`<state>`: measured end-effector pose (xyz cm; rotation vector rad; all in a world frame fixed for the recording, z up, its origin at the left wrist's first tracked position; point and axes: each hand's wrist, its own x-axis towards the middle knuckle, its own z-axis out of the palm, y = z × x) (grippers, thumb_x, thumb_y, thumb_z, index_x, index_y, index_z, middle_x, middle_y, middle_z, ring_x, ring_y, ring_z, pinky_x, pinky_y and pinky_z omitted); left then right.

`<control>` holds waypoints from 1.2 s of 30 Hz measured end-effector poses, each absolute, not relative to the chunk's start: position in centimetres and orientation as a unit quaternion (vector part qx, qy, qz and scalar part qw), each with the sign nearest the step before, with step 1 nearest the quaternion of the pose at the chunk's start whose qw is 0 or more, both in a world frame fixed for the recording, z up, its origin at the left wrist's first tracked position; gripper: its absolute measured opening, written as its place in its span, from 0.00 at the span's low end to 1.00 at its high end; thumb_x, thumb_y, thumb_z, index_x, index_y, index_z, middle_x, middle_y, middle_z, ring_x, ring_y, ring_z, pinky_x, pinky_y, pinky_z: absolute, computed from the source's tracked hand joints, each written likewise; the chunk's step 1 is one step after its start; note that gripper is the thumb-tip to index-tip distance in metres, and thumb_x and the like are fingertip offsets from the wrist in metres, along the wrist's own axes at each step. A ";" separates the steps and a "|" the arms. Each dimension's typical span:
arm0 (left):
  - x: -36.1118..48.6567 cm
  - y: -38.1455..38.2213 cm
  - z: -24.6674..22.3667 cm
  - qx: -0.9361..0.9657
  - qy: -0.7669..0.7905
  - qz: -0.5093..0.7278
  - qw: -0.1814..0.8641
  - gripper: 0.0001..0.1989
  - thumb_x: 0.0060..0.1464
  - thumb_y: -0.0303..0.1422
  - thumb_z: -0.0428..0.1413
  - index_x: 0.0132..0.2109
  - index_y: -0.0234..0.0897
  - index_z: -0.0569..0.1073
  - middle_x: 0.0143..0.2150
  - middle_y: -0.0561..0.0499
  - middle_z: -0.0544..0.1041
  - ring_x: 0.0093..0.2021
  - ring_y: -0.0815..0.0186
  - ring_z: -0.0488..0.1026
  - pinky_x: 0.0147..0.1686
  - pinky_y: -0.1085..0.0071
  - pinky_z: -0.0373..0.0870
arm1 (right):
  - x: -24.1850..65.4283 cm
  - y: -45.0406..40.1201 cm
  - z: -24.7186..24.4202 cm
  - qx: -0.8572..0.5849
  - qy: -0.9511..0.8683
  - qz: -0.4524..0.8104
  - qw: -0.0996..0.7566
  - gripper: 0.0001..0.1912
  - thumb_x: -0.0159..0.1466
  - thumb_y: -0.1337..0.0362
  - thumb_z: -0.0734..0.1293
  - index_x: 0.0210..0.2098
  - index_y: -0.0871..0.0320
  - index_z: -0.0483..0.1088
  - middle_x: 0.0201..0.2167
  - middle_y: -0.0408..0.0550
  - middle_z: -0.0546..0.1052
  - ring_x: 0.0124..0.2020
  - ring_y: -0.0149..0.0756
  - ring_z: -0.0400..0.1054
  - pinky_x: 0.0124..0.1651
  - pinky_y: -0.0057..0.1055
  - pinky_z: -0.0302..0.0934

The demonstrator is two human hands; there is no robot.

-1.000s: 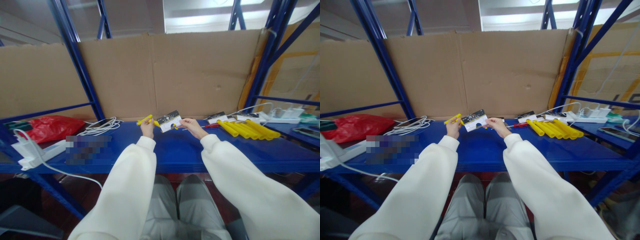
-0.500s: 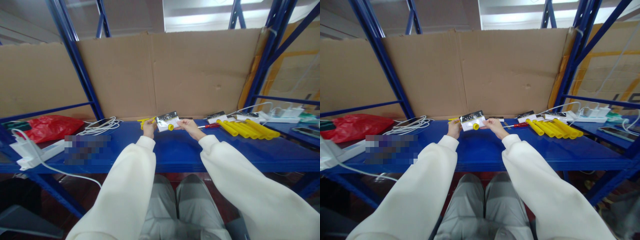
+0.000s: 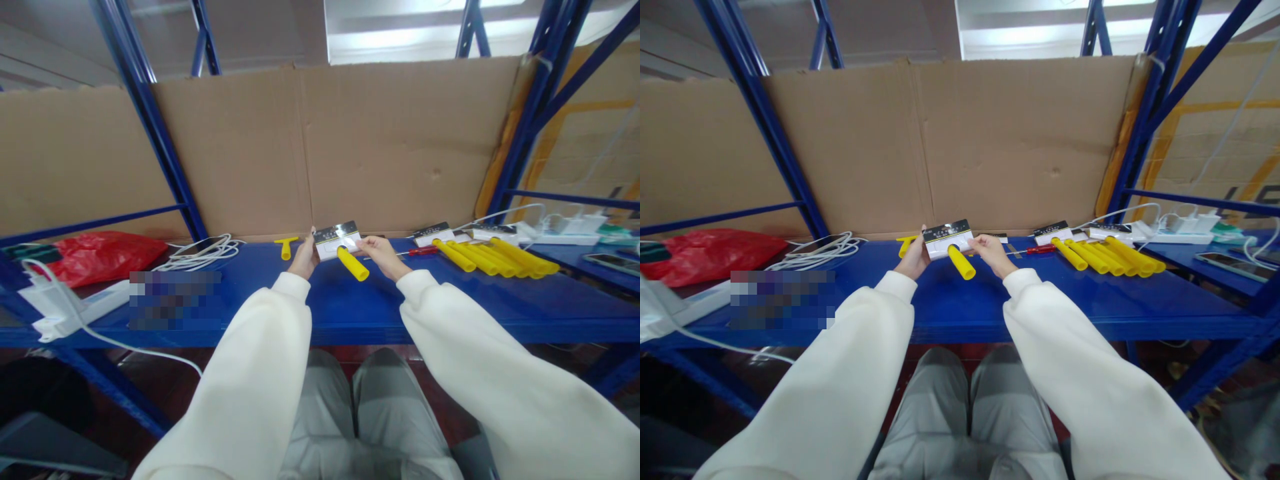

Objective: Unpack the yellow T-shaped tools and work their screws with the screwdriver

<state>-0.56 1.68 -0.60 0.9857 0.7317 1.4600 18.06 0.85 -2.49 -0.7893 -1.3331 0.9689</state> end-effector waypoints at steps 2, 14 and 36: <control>-0.5 1.6 -0.5 0.439 0.295 0.612 0.587 0.27 0.54 0.56 0.58 0.43 0.33 0.78 0.40 0.40 0.82 0.49 0.51 0.79 0.48 0.57 0.77 | 18.1 0.9 -2.5 -0.341 -0.577 0.421 0.611 0.18 0.47 0.53 0.80 0.22 0.56 0.71 0.23 0.44 0.79 0.29 0.37 0.76 0.38 0.34 0.71; -0.6 1.5 -1.7 0.543 0.312 0.581 0.520 0.18 0.33 0.27 0.72 0.36 0.32 0.79 0.38 0.44 0.83 0.48 0.53 0.78 0.55 0.57 0.71 | 18.1 1.4 -2.7 -0.328 -0.565 0.418 0.631 0.20 0.43 0.52 0.81 0.21 0.55 0.71 0.23 0.42 0.79 0.28 0.36 0.76 0.38 0.35 0.74; -1.6 2.9 -2.0 0.475 0.409 0.680 0.381 0.14 0.38 0.21 0.66 0.36 0.33 0.77 0.36 0.48 0.82 0.41 0.60 0.80 0.49 0.62 0.75 | 17.4 -0.5 -2.2 -0.430 -0.590 0.445 0.519 0.22 0.62 0.63 0.72 0.54 0.55 0.65 0.59 0.56 0.70 0.43 0.32 0.76 0.49 0.32 0.71</control>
